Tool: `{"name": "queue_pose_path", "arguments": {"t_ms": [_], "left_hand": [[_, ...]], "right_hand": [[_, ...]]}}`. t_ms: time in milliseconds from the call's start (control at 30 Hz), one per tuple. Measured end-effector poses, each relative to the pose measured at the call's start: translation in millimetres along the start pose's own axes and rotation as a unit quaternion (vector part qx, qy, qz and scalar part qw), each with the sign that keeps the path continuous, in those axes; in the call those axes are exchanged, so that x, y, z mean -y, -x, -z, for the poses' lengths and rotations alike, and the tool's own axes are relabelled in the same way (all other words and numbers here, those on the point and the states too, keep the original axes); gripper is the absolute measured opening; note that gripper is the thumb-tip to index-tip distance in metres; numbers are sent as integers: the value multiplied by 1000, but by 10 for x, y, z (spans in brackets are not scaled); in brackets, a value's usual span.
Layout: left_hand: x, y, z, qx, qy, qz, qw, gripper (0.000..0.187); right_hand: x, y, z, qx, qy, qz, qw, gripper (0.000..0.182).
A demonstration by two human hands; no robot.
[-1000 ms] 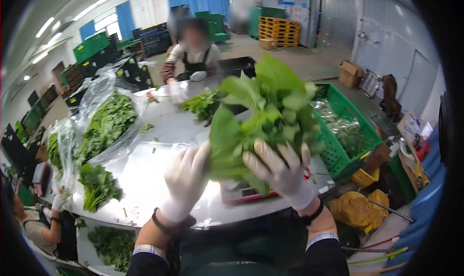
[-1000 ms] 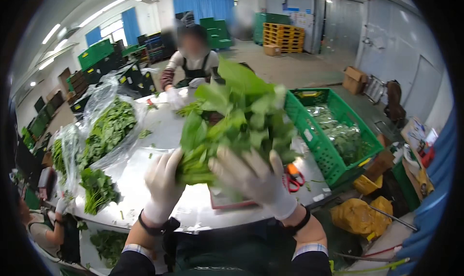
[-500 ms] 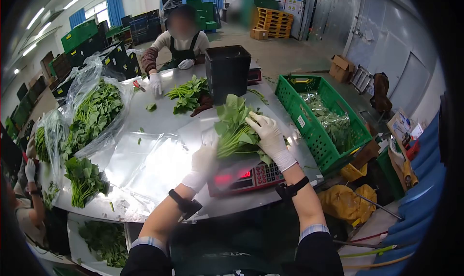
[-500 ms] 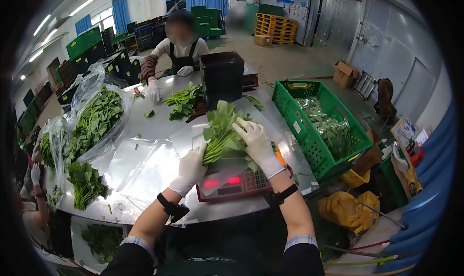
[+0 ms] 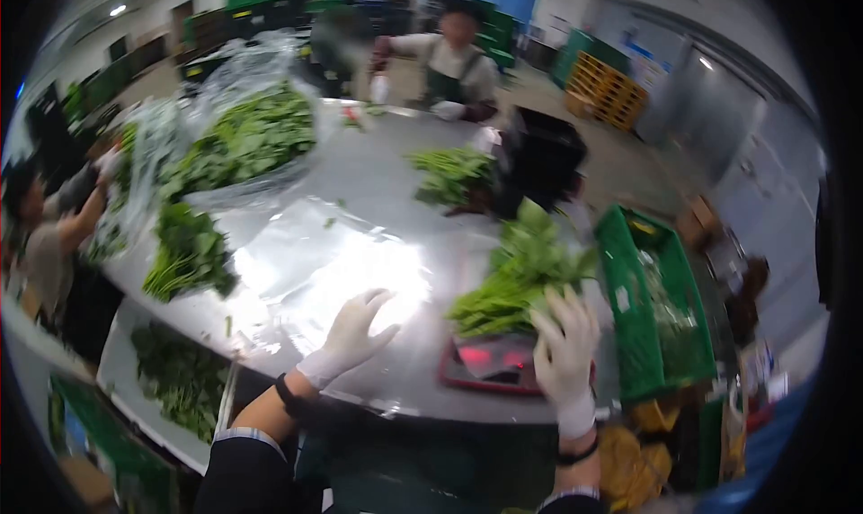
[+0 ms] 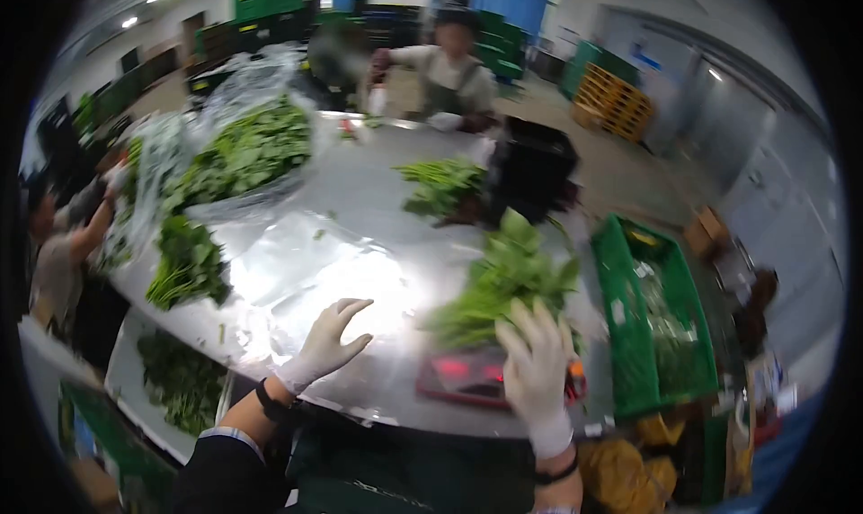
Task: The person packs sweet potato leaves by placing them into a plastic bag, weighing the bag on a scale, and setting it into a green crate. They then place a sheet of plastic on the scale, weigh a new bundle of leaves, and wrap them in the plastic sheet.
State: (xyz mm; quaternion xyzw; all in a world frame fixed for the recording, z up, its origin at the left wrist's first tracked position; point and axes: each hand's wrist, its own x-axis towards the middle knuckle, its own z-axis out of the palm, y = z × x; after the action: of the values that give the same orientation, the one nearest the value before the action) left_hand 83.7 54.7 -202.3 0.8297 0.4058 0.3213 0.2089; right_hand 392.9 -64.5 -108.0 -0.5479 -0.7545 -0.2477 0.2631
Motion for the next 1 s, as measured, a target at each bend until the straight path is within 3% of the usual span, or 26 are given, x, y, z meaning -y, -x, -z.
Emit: {"name": "queue_pose_path", "arguments": {"t_ms": [33,67,100,167,200,267,333,400,433,467,533,567,700,800,867,900,1000], "left_hand": [[302,199,108,-25,-15,28,999,61],[670,428,194,-42,28,83,995,50],[955,657,284,-61,73,138,986,39],[1285,958,708,-157,94,229,956,27],[1425,1067,999,-179,112,283,936,25],[2053,1330,1487,-240,116,301,916,26],[2762,1630,1858,-331,-32,304,893,32],[2594,1571,2236,-335,-191,308,870,35],[2423,1481,2389,-293,-294,317,853,41],[2549,1451,2459,-292,-292,318,853,41],[2767,1515,2551,-258,-388,380,799,45],[2860,1515,2591,-223,-351,454,788,51],[3049,1459,2527,-183,-356,417,816,49],[3086,1480,2306,-213,-396,356,819,39],[3187,1549,2188,-234,-490,181,820,32],[3179,1560,2172,-232,-490,181,821,32],[3141,1603,2087,-149,-373,327,855,41]], "right_hand": [[291,-22,-52,-38,7,15,999,23],[623,-35,-2,40,-57,2,998,5],[782,94,-125,44,-146,88,984,5],[1088,574,-692,107,-375,181,903,28],[1301,602,-746,122,-340,203,910,34],[1475,784,-1016,216,-400,179,873,43],[1611,749,-1087,244,-420,168,858,46],[1664,699,-1137,307,-396,163,850,51],[1664,707,-1120,309,-390,151,854,48],[1651,736,-1103,315,-384,140,856,45],[1627,832,-1188,325,-365,157,858,49],[1612,858,-1239,323,-346,174,863,53],[1546,886,-1247,279,-335,154,887,52],[1523,869,-1308,280,-317,140,895,50],[1565,755,-1315,253,-316,137,904,47],[1569,765,-1367,249,-294,153,910,50],[1572,870,-1407,262,-292,142,909,55]]}}
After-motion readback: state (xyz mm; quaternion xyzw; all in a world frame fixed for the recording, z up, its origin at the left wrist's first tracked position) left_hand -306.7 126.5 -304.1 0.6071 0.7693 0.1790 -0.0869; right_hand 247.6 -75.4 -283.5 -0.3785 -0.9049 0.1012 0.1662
